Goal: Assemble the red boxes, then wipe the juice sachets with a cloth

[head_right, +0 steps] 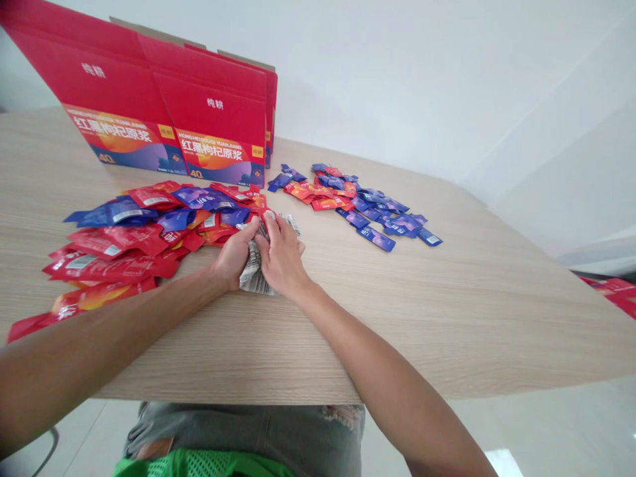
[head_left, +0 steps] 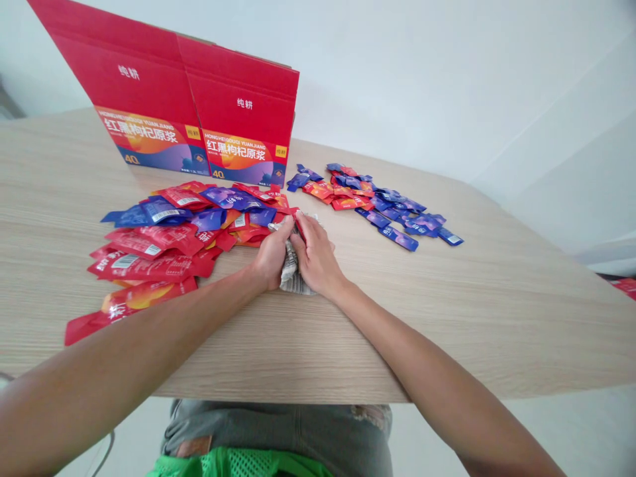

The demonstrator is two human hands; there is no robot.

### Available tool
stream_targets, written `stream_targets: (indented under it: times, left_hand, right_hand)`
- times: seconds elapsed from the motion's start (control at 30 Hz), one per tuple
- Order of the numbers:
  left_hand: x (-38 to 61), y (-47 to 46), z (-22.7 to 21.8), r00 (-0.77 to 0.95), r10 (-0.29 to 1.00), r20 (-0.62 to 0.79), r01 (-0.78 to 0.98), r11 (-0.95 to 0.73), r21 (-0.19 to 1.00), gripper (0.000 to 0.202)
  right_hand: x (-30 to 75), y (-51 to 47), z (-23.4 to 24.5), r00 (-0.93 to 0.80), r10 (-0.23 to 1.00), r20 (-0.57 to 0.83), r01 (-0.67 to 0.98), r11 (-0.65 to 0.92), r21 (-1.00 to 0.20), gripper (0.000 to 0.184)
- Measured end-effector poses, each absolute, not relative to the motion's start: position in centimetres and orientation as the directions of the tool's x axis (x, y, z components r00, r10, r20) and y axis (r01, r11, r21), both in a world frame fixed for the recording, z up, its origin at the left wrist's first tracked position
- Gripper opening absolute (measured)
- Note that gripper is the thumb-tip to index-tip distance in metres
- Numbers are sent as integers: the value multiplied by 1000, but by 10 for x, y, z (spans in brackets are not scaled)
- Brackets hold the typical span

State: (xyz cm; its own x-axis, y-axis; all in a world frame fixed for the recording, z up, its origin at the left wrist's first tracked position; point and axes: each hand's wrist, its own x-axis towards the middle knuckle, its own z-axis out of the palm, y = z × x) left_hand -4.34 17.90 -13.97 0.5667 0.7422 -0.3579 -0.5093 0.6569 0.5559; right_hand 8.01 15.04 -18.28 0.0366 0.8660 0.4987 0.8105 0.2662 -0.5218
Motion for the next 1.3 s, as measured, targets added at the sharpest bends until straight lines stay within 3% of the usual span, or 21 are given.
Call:
stream_targets:
  times: [0.2, 0.43, 0.67, 0.8, 0.9, 0.97, 1.03, 1.17, 1.3]
  left_hand:
    - [-43, 170, -132, 654, 674, -345, -456, 714, 531, 57]
    - [-45, 175, -139, 644, 698, -312, -467, 682, 564, 66]
    - [-43, 183, -140, 561, 743, -365, -526, 660, 536, 69]
    - [-43, 179, -131, 574, 729, -372, -526, 677, 515, 77]
    - [-42, 176, -129, 598, 724, -344, -512, 675, 531, 74]
    - [-41, 176, -131, 600, 731, -324, -506, 661, 555, 71]
    - [-40, 178, -135, 599, 738, -312, -500, 649, 573, 69]
    - [-40, 182, -142, 594, 748, -296, -508, 634, 583, 66]
    - [-42, 182, -146, 574, 766, -291, -510, 612, 604, 66]
  right_hand:
    - [84, 151, -183, 93, 871, 483, 790, 231, -568, 71]
    - [73, 145, -176, 97, 872, 480, 852, 176, -493, 51]
    - [75, 133, -156, 72, 875, 478, 829, 214, -517, 40]
    - [77, 131, -154, 159, 868, 470, 719, 225, -658, 36]
    - [84, 136, -159, 276, 887, 371, 471, 212, -856, 48]
    - [90, 141, -165, 310, 896, 316, 357, 198, -913, 55]
    - [94, 144, -171, 312, 874, 373, 447, 211, -869, 52]
    - [92, 145, -179, 176, 808, 563, 777, 237, -583, 42]
    - [83, 143, -183, 77, 831, 550, 825, 257, -504, 54]
